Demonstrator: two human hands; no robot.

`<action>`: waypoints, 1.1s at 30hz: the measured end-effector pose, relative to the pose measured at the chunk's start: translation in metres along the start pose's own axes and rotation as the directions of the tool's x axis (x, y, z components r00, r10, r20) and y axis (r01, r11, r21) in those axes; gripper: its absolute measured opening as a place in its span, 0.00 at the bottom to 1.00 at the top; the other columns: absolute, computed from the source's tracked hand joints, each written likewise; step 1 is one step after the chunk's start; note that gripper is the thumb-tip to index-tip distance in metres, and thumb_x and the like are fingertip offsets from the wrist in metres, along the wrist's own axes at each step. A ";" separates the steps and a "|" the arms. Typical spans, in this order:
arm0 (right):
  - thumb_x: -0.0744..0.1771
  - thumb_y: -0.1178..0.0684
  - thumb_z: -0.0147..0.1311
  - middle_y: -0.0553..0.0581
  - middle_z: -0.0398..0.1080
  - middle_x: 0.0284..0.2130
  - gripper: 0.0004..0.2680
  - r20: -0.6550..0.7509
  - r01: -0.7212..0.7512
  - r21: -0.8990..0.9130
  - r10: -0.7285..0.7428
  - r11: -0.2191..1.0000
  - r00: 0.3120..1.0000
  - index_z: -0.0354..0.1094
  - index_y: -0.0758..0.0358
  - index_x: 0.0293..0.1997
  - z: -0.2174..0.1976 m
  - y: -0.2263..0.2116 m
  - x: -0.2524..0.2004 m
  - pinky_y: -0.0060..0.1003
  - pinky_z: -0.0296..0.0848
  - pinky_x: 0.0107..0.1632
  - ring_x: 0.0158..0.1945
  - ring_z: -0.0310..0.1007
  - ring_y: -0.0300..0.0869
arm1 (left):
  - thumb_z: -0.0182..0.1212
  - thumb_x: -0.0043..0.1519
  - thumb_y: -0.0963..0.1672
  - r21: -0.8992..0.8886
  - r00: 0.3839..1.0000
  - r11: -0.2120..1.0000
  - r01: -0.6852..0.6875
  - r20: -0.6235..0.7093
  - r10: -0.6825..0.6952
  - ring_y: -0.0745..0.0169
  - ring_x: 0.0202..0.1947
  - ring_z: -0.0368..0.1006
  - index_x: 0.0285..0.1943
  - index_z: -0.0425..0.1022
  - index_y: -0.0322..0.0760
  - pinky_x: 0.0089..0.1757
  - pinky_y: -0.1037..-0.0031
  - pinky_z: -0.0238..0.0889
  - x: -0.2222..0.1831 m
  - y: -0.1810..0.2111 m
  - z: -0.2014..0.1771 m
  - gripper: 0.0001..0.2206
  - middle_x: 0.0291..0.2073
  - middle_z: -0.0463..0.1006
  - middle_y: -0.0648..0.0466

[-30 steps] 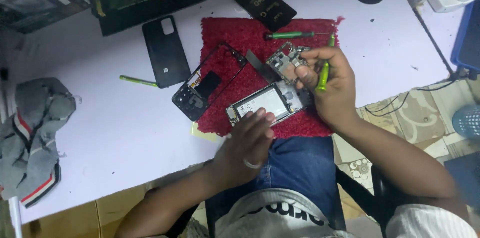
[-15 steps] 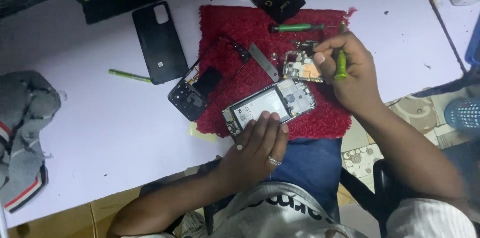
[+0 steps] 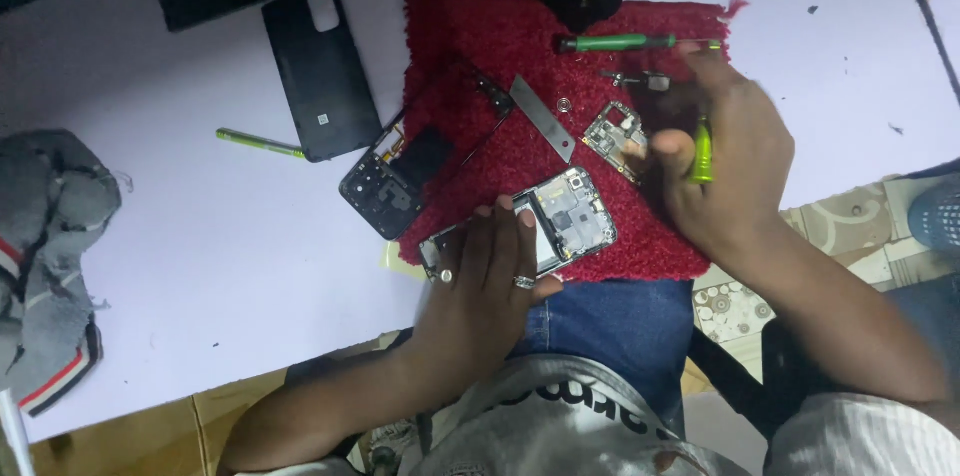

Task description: A person is repairing a mobile phone by using a screwdriver to remove internal screws and prying up the motherboard and other components.

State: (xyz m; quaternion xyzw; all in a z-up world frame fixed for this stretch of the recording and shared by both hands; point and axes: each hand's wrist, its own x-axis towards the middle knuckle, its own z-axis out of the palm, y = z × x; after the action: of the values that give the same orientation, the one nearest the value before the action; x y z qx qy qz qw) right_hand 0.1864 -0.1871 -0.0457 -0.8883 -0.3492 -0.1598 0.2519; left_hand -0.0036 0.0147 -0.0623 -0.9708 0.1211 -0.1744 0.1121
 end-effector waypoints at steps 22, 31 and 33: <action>0.69 0.59 0.62 0.54 0.78 0.31 0.05 0.297 -0.148 0.829 -0.201 0.540 0.933 0.68 0.63 0.46 0.001 -0.002 -0.011 0.24 0.82 0.34 0.30 0.81 0.34 | 0.72 0.62 0.63 -0.316 0.986 0.939 -0.132 0.052 0.156 0.35 0.80 0.51 0.75 0.56 0.29 0.72 0.41 0.51 0.009 -0.025 0.008 0.46 0.78 0.56 0.33; 0.70 0.60 0.57 0.51 0.73 0.23 0.06 0.288 -0.161 0.833 -0.167 0.530 0.943 0.64 0.61 0.36 0.003 -0.004 -0.016 0.22 0.73 0.28 0.24 0.75 0.32 | 0.79 0.62 0.63 -0.322 0.987 0.937 -0.138 0.035 0.157 0.34 0.80 0.52 0.76 0.51 0.29 0.72 0.41 0.53 0.008 -0.024 0.009 0.50 0.78 0.56 0.32; 0.68 0.62 0.58 0.50 0.74 0.24 0.06 0.305 -0.161 0.802 -0.163 0.576 0.938 0.64 0.59 0.35 0.005 0.000 -0.019 0.20 0.68 0.25 0.23 0.71 0.29 | 0.75 0.62 0.63 -0.294 0.987 0.946 -0.139 0.042 0.158 0.34 0.79 0.52 0.75 0.58 0.30 0.72 0.42 0.52 0.009 -0.024 0.008 0.46 0.78 0.57 0.32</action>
State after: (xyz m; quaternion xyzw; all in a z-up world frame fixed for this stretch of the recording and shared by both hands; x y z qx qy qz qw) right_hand 0.1739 -0.1946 -0.0582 -0.6846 -0.4223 0.1778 0.5669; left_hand 0.0121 0.0362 -0.0611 -0.9699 0.2142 -0.1145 -0.0147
